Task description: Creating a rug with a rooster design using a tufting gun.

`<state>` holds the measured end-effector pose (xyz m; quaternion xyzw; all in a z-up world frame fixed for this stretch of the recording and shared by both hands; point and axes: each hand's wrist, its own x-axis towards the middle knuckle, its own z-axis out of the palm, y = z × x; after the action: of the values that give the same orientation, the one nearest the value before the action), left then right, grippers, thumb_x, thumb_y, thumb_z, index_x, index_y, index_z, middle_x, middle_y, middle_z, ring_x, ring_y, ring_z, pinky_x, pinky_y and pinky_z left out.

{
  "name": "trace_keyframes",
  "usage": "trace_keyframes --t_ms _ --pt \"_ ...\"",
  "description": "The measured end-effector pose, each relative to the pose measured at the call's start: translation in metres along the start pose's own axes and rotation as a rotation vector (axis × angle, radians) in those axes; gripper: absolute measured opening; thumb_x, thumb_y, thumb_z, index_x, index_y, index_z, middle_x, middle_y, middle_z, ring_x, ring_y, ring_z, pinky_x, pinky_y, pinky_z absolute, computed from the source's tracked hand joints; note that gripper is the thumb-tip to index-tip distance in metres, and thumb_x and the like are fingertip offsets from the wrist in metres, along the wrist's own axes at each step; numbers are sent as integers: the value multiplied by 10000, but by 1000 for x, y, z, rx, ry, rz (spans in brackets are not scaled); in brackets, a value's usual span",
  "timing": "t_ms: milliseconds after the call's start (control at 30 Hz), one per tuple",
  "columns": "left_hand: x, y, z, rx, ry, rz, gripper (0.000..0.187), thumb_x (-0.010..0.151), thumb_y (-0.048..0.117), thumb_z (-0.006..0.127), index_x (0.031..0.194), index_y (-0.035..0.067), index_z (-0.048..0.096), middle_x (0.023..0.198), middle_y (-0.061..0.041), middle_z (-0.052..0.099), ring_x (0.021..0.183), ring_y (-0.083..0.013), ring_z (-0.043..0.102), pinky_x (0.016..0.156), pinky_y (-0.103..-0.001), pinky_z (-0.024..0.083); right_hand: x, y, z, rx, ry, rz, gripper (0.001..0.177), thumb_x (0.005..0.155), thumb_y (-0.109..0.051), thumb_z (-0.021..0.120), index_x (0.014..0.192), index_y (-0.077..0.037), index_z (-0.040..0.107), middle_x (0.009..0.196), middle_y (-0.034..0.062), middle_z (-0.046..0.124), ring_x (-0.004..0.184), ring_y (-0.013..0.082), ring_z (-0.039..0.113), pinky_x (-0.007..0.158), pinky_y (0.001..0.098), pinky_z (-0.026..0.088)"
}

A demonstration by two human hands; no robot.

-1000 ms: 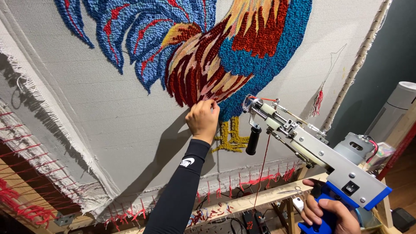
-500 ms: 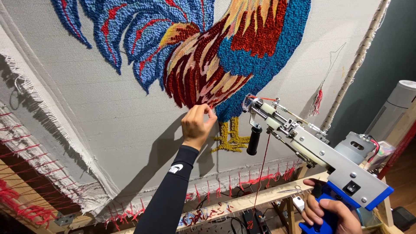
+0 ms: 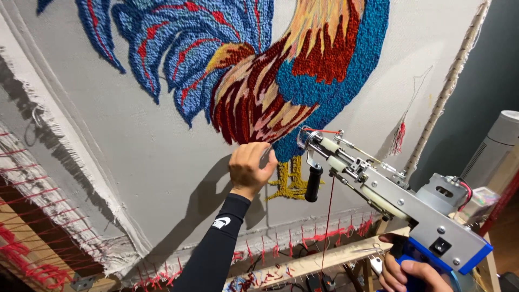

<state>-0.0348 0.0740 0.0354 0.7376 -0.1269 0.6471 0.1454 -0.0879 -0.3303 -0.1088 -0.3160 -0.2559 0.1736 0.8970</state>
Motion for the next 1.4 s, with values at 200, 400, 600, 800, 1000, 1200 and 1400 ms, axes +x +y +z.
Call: trace_keyframes --t_ms 200,400,600,800,1000,1200,1400 --pt "-7 -16 -1 244 -163 244 549 942 377 669 1413 103 601 1456 -90 568 1394 -288 449 1179 -477 307 58 -30 -107 -203 -560 420 261 918 -178 521 969 62 431 774 194 462 804 335 500 775 446 412" --pt "0 -46 -3 447 -330 344 785 975 560 574 1607 132 393 1668 -72 356 1572 -263 236 1283 -498 75 91 -67 -194 -207 -521 354 300 908 -171 533 1061 60 418 763 181 458 771 323 493 745 447 412" --pt "44 -65 -8 544 -331 449 893 997 684 481 1643 88 318 1716 -86 258 1600 -269 107 1285 -502 -5 89 -92 -222 -205 -462 298 366 897 -164 545 1153 57 406 751 169 453 738 311 485 716 448 411" --pt "88 -76 -8 671 -342 519 970 1011 768 375 1677 86 196 1750 -99 109 1608 -265 -15 1287 -489 -59 71 -105 -226 -205 -394 249 448 887 -158 557 1245 55 393 740 156 448 705 299 478 687 449 411" --pt "110 -59 -20 535 -244 468 843 1024 642 439 1625 59 338 1700 -115 291 1583 -266 198 1295 -462 92 57 -107 -233 -206 -316 209 539 876 -151 569 1337 53 380 729 144 443 672 287 470 658 450 411" --pt "58 -26 -7 -285 -152 117 494 1013 457 536 1241 40 671 1210 -140 705 1122 -256 706 1010 -392 581 62 -80 -171 -205 -240 183 634 865 -145 582 1429 52 366 717 131 437 639 275 463 628 451 411" --pt "26 17 20 -995 -543 -418 605 954 414 709 1385 0 620 1138 -141 711 899 -154 681 815 -323 572 85 -57 -22 -205 -191 89 683 861 -138 593 1464 105 383 717 129 444 610 252 453 582 427 401"
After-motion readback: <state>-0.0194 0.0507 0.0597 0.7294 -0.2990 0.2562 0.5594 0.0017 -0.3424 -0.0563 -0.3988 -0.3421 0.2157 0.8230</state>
